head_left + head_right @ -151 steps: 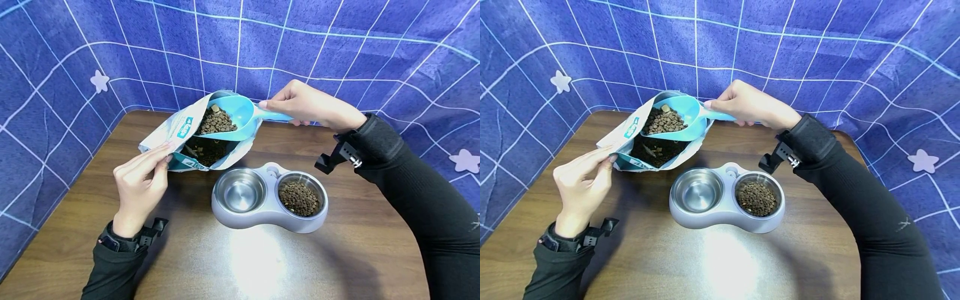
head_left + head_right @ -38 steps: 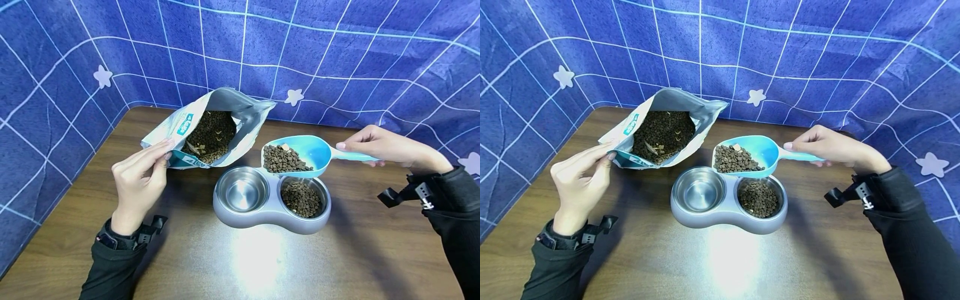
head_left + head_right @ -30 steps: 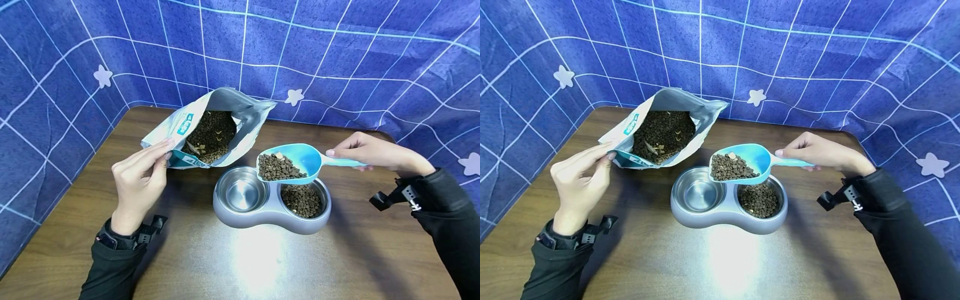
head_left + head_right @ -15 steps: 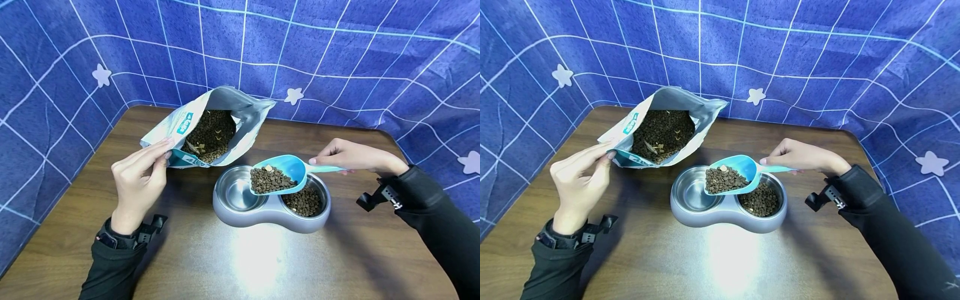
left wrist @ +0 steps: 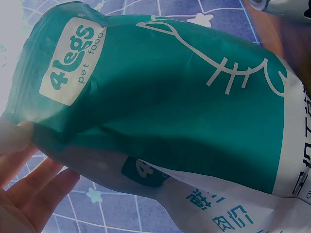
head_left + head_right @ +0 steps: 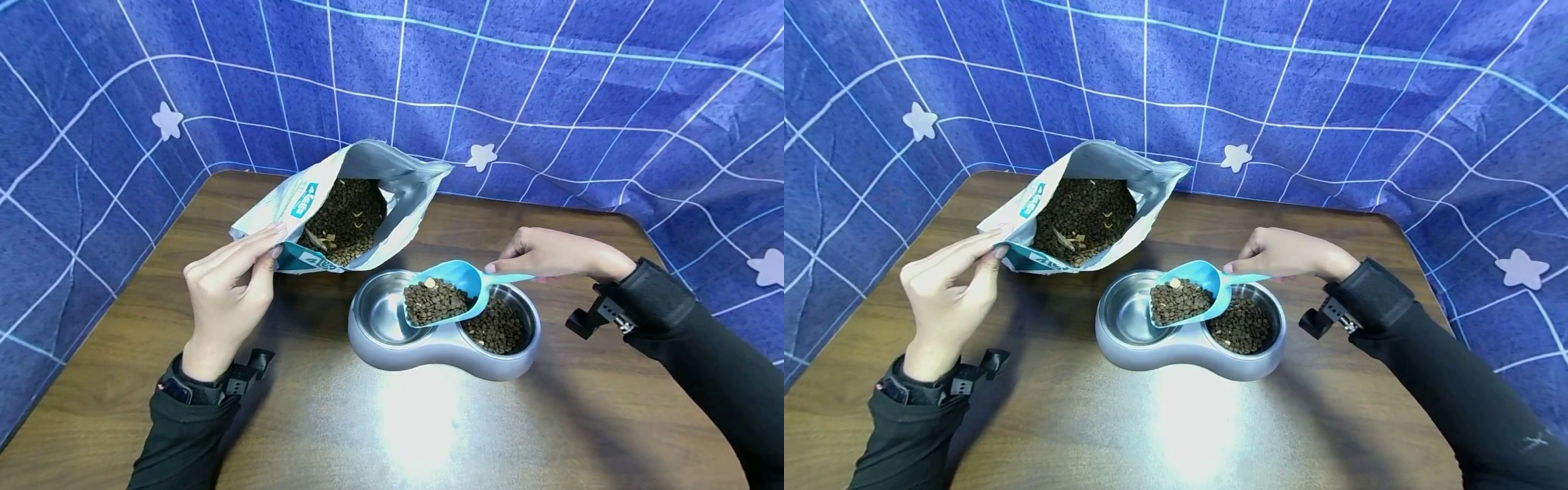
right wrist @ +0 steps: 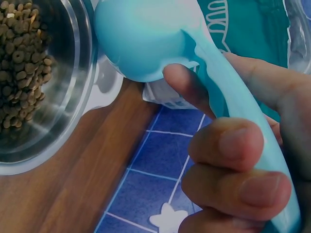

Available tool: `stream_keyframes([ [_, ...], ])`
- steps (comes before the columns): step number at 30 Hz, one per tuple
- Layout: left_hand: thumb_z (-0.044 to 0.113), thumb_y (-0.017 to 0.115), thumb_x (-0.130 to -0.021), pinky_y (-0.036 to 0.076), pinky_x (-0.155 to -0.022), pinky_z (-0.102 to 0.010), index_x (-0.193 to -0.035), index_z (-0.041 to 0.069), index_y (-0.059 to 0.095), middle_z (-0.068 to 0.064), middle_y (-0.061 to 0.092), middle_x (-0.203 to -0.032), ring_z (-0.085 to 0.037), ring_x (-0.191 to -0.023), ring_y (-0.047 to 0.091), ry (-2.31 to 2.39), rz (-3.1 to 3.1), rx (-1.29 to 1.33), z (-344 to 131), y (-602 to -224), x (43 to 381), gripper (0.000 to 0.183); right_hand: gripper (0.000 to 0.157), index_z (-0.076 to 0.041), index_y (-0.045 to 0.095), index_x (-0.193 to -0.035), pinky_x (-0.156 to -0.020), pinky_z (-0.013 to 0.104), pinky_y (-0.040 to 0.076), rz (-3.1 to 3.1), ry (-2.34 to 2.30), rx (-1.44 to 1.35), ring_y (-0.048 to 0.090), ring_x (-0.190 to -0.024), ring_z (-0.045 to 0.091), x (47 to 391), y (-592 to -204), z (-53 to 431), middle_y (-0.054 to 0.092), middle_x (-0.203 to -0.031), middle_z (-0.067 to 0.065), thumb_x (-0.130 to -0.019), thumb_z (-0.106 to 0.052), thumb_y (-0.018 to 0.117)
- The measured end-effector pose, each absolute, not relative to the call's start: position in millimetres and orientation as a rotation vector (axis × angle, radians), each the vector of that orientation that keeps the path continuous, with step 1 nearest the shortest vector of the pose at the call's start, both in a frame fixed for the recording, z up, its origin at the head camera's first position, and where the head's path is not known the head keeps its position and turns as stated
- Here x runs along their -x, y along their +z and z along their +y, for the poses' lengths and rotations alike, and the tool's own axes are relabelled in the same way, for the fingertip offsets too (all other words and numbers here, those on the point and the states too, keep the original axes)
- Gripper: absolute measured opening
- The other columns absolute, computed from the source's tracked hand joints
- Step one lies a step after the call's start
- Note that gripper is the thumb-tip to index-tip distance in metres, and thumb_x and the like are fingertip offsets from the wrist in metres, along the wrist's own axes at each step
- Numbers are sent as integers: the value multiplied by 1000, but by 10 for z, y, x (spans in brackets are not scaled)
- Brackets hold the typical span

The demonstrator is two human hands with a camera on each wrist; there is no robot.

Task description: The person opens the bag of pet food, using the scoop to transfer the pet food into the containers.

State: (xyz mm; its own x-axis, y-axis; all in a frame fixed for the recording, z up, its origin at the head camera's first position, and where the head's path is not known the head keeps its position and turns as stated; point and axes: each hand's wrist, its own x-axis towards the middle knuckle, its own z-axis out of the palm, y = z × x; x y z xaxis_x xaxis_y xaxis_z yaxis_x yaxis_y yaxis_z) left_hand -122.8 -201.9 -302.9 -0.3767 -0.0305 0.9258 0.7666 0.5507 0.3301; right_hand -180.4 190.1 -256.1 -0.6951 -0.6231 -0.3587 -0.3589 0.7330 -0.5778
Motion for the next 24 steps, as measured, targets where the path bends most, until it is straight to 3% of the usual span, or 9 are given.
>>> stream_keyframes([
  [13, -4, 66, -81, 51, -87, -27, -93, -2, 75, -14, 72, -94, -31, -87, 69, -961, -1774, 617, -2019, -2995, 1230, 15, 37, -18, 62, -65, -41, 20, 28, 2432, -535, 808, 36, -38, 6, 1826, -2479, 1749, 34, -51, -9, -97, -35, 54],
  [24, 0, 65, -84, 50, -87, -26, -95, -1, 75, -11, 72, -96, -29, -88, 69, -949, -1776, 612, -2031, -3019, 1213, 15, 45, -19, 50, -55, -43, 20, 25, 2497, -416, 835, 37, -37, 6, 1830, -2445, 1668, 35, -45, -11, -96, -36, 56],
])
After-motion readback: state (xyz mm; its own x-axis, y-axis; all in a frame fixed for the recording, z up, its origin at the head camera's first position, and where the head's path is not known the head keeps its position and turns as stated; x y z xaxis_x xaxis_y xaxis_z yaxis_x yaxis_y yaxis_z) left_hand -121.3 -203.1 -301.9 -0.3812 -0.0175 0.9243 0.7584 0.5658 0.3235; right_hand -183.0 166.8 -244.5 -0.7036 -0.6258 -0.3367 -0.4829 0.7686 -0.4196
